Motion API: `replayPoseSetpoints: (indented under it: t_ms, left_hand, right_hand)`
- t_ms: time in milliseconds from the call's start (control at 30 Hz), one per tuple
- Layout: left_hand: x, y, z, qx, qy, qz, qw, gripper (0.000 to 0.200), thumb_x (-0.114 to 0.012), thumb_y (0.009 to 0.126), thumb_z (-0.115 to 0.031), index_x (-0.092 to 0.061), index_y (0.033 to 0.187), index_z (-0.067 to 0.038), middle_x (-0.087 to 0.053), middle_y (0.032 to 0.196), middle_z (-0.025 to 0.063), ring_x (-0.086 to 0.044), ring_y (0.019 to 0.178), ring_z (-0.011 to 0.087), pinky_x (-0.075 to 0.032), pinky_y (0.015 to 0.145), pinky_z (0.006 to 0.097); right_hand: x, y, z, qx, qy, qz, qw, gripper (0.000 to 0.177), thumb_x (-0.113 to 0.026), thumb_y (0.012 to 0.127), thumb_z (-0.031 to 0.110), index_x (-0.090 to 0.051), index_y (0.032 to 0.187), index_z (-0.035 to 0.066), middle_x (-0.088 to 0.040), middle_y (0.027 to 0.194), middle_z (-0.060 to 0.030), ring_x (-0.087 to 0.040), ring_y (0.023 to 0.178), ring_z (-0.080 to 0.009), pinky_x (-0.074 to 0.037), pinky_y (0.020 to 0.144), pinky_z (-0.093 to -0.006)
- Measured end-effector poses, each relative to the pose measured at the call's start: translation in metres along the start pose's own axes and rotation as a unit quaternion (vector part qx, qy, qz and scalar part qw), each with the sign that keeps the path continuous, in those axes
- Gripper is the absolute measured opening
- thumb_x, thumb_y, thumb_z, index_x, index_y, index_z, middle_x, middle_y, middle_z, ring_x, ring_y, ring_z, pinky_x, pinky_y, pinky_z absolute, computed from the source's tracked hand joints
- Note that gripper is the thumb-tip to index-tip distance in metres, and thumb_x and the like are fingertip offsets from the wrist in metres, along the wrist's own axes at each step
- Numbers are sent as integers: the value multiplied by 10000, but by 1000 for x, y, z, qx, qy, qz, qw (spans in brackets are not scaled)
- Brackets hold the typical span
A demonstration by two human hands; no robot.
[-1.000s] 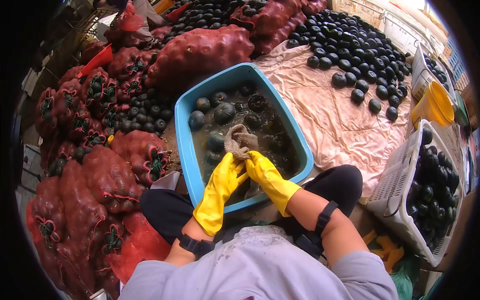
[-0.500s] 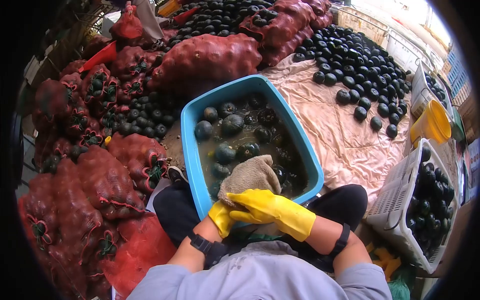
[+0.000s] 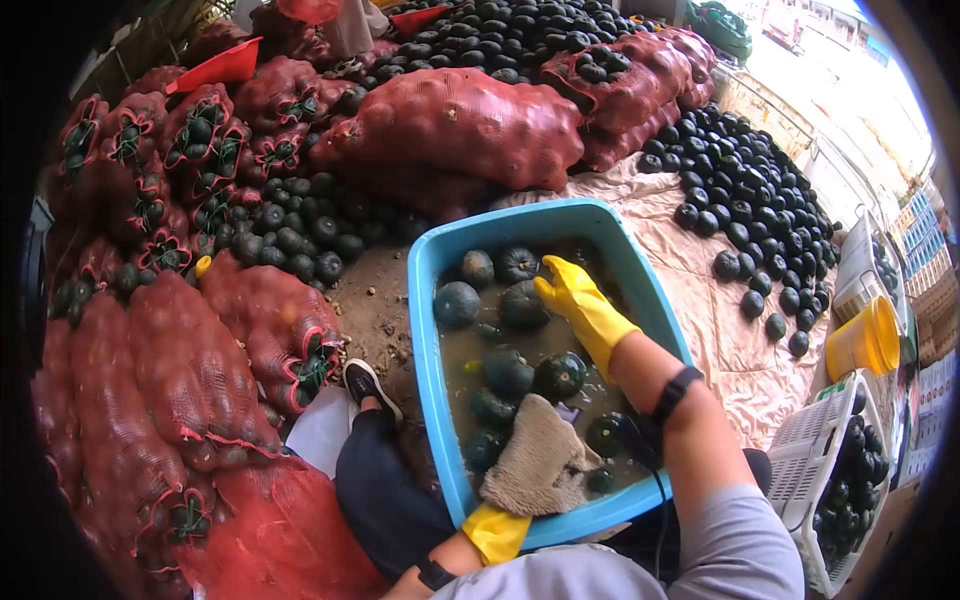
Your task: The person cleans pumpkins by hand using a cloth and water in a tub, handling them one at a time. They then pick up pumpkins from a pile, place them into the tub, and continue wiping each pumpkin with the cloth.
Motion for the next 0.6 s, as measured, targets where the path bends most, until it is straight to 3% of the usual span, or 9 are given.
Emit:
replayPoseSetpoints:
  t_ms: [100,133,233,300,367,433,500,567,600]
  left_hand:
    - [2,-18,5,10,-36,-127,991,470,-732,770,-463,-795,1085,-120,-711,1156,196,-642,1192,381,-379,1114,559]
    - [2,-23,10,19,-40,-176,983,491,-722,786,-456,-786,1104,-88,-704,1174,216,-632,1216,400,-368,1138,571]
    - [5,-22,14,23,-54,-157,986,485,-722,779,-455,-787,1088,-87,-704,1159,216,-631,1202,402,-372,1125,570]
    - [7,-22,18,27,-65,-147,987,481,-722,775,-454,-788,1077,-86,-704,1149,216,-631,1193,403,-374,1117,569]
    - [8,-23,19,29,-71,-144,987,477,-722,770,-453,-789,1067,-86,-703,1139,216,-631,1184,404,-376,1108,568]
    - [8,-22,18,30,-74,-144,986,473,-722,766,-453,-789,1056,-85,-703,1129,216,-631,1175,405,-379,1100,567]
    - [7,-21,15,26,-78,-141,987,470,-722,761,-452,-790,1046,-85,-702,1119,216,-630,1166,406,-381,1092,566]
    - [4,-21,12,23,-75,-135,988,466,-722,757,-452,-791,1035,-84,-702,1109,216,-630,1157,407,-383,1083,565]
    - [3,-21,11,22,-74,-132,988,464,-722,755,-451,-791,1030,-84,-702,1104,216,-630,1152,407,-384,1079,564]
  right_hand:
    - [-47,69,-23,39,-144,-80,986,670,-725,936,369,-568,1505,50,-657,1384,-292,-665,1239,-425,-526,1071,-501]
    - [-54,76,-21,0,-170,-72,983,625,-716,932,370,-602,1464,62,-671,1357,-281,-669,1223,-428,-529,1061,-512]
    - [-78,84,-6,-150,-218,-22,964,432,-702,914,342,-699,1279,112,-721,1241,-240,-689,1152,-441,-554,1000,-537]
    - [-81,84,-9,-183,-228,-69,954,293,-692,907,298,-708,1144,126,-739,1155,-214,-701,1087,-454,-564,938,-556]
    - [-78,73,-13,-130,-189,-120,966,271,-698,904,282,-700,1121,121,-739,1141,-215,-698,1074,-461,-561,914,-564]
    - [-88,83,-27,-109,-178,-95,973,280,-729,889,283,-682,1098,103,-734,1152,-205,-689,1081,-457,-557,908,-552]
    - [-94,90,-49,-84,-146,-143,975,314,-733,893,316,-718,1132,112,-750,1177,-194,-703,1108,-450,-568,956,-505]
    - [-86,96,-20,-193,3,-102,976,346,-760,890,357,-730,1107,89,-761,1100,-187,-722,1027,-428,-571,920,-476]
    - [-95,102,-9,-150,163,-117,968,316,-762,908,354,-739,1012,56,-764,958,-158,-717,911,-389,-563,873,-461]
Point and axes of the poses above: each hand's wrist, its own y-axis towards the middle knuckle, its own x-axis out of the back of the hand, z = x × y, the point moved 8 cm from there along y, towards the middle knuckle
